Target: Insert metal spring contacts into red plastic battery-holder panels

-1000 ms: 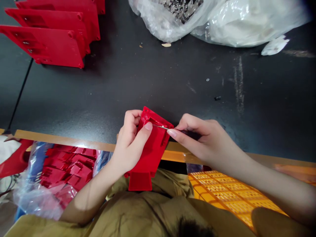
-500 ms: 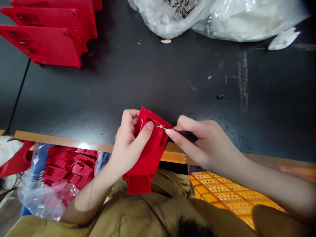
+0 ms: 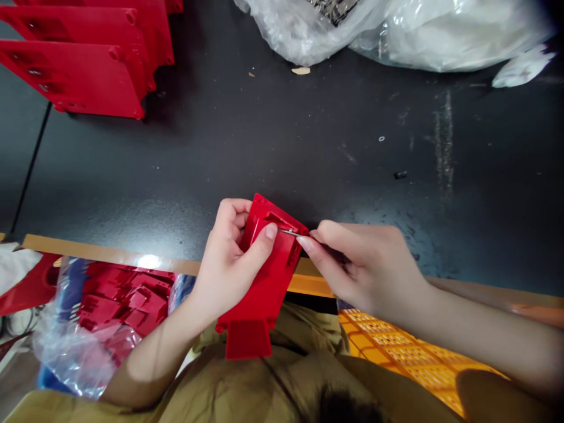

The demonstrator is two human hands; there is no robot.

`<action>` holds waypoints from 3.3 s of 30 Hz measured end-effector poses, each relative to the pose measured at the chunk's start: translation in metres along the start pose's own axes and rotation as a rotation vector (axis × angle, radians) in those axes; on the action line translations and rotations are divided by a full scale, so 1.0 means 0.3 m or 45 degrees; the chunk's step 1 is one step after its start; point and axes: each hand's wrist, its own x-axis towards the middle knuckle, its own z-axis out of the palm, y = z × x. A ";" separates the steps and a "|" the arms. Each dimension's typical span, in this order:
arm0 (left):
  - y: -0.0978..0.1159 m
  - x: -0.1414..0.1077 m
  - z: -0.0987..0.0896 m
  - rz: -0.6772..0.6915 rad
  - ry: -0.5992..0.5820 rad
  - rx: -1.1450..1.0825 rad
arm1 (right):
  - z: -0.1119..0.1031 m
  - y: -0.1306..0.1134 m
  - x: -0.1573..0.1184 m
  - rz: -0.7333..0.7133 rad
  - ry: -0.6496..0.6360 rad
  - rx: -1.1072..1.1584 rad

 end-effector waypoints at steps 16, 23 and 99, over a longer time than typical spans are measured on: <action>-0.023 0.018 -0.021 0.018 -0.073 -0.269 | 0.009 0.012 -0.011 0.085 0.112 0.278; -0.034 0.008 -0.013 0.082 -0.057 -0.157 | 0.011 0.001 0.007 -0.015 0.152 0.041; 0.000 0.039 -0.039 0.246 0.435 -0.718 | 0.002 0.028 0.049 0.228 0.119 0.467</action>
